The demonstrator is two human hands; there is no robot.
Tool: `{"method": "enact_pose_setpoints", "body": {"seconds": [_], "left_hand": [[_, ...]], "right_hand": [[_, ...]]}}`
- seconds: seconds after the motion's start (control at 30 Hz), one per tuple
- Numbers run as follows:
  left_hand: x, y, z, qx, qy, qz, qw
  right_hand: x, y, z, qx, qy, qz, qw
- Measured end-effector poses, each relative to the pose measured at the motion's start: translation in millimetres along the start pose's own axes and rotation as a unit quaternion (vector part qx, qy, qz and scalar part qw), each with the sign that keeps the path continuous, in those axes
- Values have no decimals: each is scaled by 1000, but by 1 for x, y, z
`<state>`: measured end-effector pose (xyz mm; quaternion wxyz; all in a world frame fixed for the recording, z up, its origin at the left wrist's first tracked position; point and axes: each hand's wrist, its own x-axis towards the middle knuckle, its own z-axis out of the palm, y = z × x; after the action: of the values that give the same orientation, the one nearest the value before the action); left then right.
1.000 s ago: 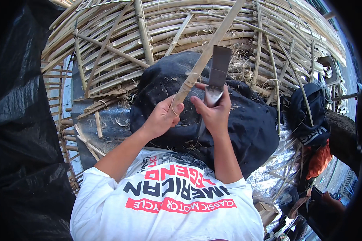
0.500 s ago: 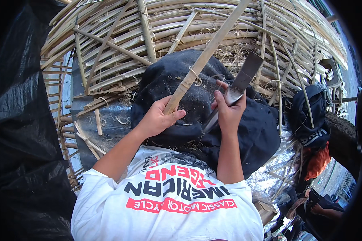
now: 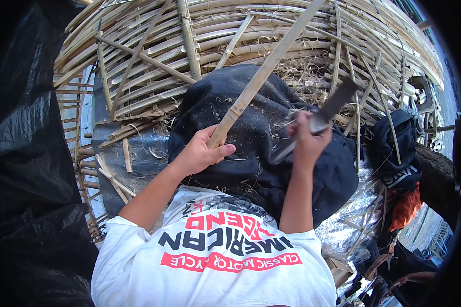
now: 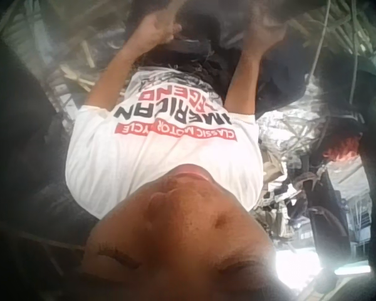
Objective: The person shaves a bamboo strip using a cleaver. They hold the bamboo strip against a black cloth on their lap and repeatedly slide the blade along the surface to smooth the wood.
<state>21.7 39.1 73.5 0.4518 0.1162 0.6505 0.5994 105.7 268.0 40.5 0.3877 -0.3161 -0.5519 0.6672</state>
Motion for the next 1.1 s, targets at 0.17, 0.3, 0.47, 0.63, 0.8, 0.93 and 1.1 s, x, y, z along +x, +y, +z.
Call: {"method": "enact_pose_setpoints", "body": {"seconds": [0.17, 0.3, 0.47, 0.63, 0.8, 0.93, 1.1], "left_hand": [[8, -9, 0, -181, -70, 8, 981], [15, -11, 4, -196, -93, 15, 976], [21, -5, 25, -264, -125, 28, 956], [28, -15, 44, -304, -112, 75, 943], [31, -34, 64, -247, -58, 106, 961], [32, -48, 71, -193, -21, 151, 969], [22, -39, 68, -75, -58, 60, 994]], "right_hand": [[33, -1, -71, -22, 116, -6, 993], [16, 1, -81, -100, 85, -51, 990], [-14, 9, -78, -76, 33, 2, 997], [-47, -6, -60, -46, -86, 116, 988], [-87, -35, -42, 14, -188, 163, 968], [-98, -29, -41, 2, -166, 140, 976], [-86, -27, -50, -8, -118, 139, 983]]}}
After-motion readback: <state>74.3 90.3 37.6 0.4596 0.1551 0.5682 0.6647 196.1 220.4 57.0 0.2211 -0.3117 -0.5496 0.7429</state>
